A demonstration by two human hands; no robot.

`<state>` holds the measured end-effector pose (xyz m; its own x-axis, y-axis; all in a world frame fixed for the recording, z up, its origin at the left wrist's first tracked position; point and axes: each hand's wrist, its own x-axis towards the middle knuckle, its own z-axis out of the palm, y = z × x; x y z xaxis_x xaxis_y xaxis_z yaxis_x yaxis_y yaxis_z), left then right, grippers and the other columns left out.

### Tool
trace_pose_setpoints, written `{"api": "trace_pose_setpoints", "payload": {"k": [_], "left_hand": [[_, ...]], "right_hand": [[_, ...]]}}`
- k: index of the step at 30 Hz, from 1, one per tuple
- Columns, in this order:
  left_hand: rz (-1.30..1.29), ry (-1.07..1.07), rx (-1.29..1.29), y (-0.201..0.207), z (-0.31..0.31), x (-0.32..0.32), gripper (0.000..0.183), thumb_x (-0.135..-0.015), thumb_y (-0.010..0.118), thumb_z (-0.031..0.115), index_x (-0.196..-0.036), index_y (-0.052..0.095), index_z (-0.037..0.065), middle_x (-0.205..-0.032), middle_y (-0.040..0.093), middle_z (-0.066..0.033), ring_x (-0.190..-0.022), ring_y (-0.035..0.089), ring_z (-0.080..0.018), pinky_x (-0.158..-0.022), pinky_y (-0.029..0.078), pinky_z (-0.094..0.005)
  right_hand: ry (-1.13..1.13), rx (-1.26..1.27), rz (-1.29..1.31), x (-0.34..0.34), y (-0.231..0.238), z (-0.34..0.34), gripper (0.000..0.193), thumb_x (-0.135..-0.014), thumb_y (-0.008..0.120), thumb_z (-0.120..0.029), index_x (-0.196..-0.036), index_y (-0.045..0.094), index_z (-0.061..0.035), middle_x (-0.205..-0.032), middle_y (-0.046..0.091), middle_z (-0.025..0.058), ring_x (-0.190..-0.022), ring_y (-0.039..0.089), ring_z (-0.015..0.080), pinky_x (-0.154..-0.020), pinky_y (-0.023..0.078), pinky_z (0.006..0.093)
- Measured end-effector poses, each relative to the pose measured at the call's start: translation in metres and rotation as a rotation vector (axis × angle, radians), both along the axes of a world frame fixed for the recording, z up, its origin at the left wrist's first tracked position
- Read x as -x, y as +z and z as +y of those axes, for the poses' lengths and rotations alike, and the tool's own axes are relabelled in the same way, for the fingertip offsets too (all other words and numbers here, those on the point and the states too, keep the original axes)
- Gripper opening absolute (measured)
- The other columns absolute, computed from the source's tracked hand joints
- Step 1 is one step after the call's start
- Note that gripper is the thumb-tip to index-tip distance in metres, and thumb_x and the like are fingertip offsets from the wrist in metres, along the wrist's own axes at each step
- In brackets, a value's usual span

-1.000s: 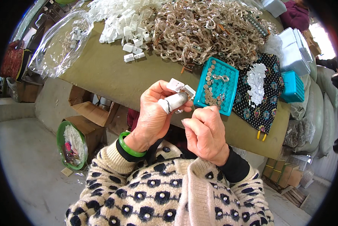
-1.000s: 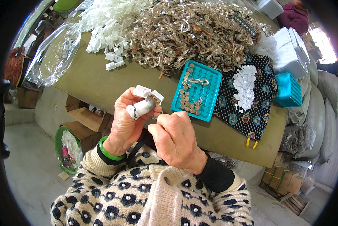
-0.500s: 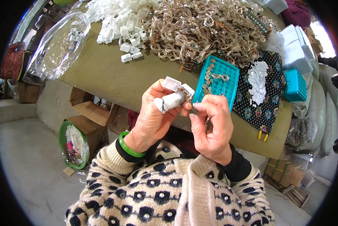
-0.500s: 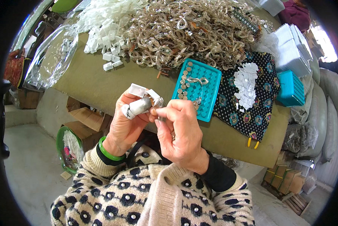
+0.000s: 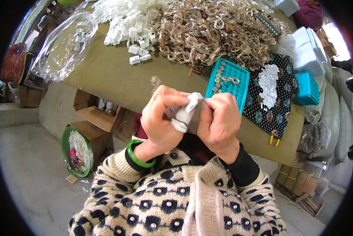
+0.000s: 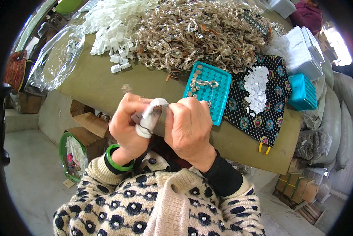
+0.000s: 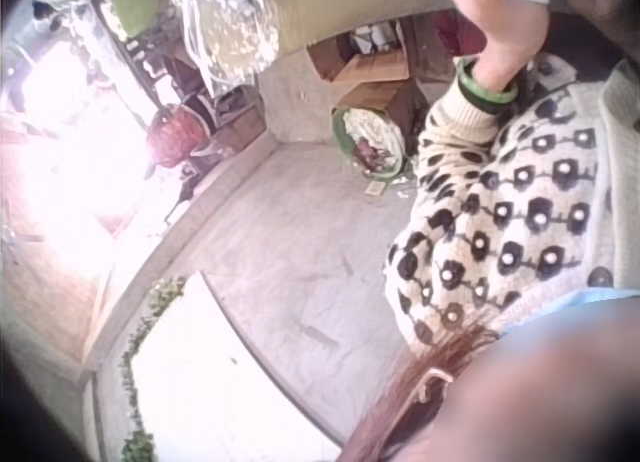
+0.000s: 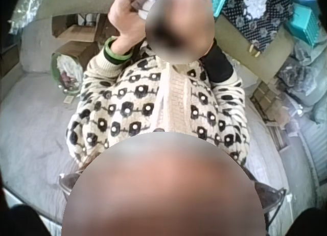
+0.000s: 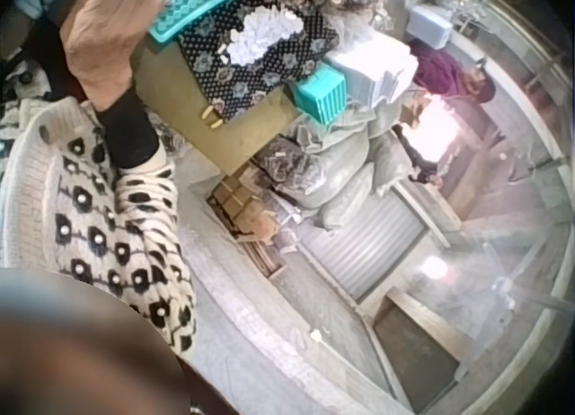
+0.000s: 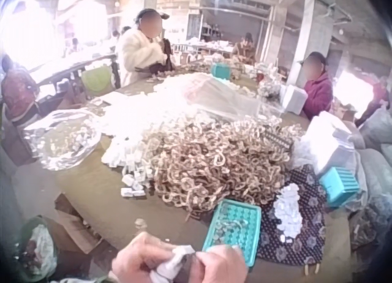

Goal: The person repeatedly picks small metal pins from a blue tray and inserts them into white plastic housings, then places the assembled units on the table. The hands work continuously with the components, occasionally reaching for more pins or housings from the surrounding piles.

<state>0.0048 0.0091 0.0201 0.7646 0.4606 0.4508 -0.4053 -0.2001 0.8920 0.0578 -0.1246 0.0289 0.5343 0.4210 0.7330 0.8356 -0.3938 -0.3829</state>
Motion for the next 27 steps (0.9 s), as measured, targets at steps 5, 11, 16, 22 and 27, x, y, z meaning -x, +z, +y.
{"api": "trace_pose_setpoints", "payload": {"k": [5,11,16,22,27], "left_hand": [[0.303,-0.507,1.109,0.008,0.012,0.009,0.021,-0.087,0.070,0.006,-0.106,0.061,0.000,-0.088,0.067,-0.0072,-0.066,0.060,-0.0127,-0.060,0.050,-0.0261],[0.311,-0.554,1.216,0.004,0.014,0.009,0.030,-0.091,0.067,0.017,-0.114,0.060,0.000,-0.093,0.069,-0.0104,-0.071,0.063,-0.0154,-0.066,0.053,-0.0272],[0.295,-0.451,1.052,0.006,0.012,0.008,0.028,-0.093,0.065,0.013,-0.116,0.060,0.001,-0.096,0.070,-0.0151,-0.073,0.066,-0.0175,-0.068,0.056,-0.0292],[0.238,-0.531,1.036,0.007,0.018,0.014,0.024,-0.094,0.063,0.012,-0.116,0.059,0.002,-0.093,0.067,-0.0140,-0.078,0.068,-0.0211,-0.065,0.059,-0.0345],[0.327,-0.623,1.106,0.001,0.026,0.020,0.024,-0.093,0.064,0.008,-0.116,0.061,-0.001,-0.100,0.068,-0.0135,-0.083,0.070,-0.0220,-0.073,0.062,-0.0393]], "right_hand": [[0.039,-0.033,0.196,0.009,0.000,0.003,0.013,-0.086,0.063,0.005,-0.092,0.054,-0.0017,-0.076,0.054,0.0115,-0.060,0.053,0.0236,-0.053,0.041,0.0335],[0.134,-0.347,1.010,0.022,0.011,0.003,0.006,-0.094,0.061,-0.003,-0.092,0.055,-0.0026,-0.074,0.057,0.0018,-0.059,0.049,0.0071,-0.052,0.037,0.0225],[0.248,-0.635,1.593,0.022,0.013,-0.003,0.005,-0.097,0.059,-0.006,-0.098,0.056,-0.0025,-0.078,0.060,0.0022,-0.061,0.050,0.0071,-0.057,0.041,0.0217],[0.140,-0.169,0.652,0.019,0.018,-0.016,0.010,-0.089,0.061,0.001,-0.098,0.059,0.0009,-0.092,0.061,0.0112,-0.077,0.059,0.0185,-0.069,0.049,0.0305],[-0.263,0.262,0.095,-0.023,0.022,-0.049,0.011,-0.085,0.070,-0.003,-0.090,0.060,0.0004,-0.085,0.059,0.0139,-0.072,0.059,0.0270,-0.065,0.049,0.0341]]}}
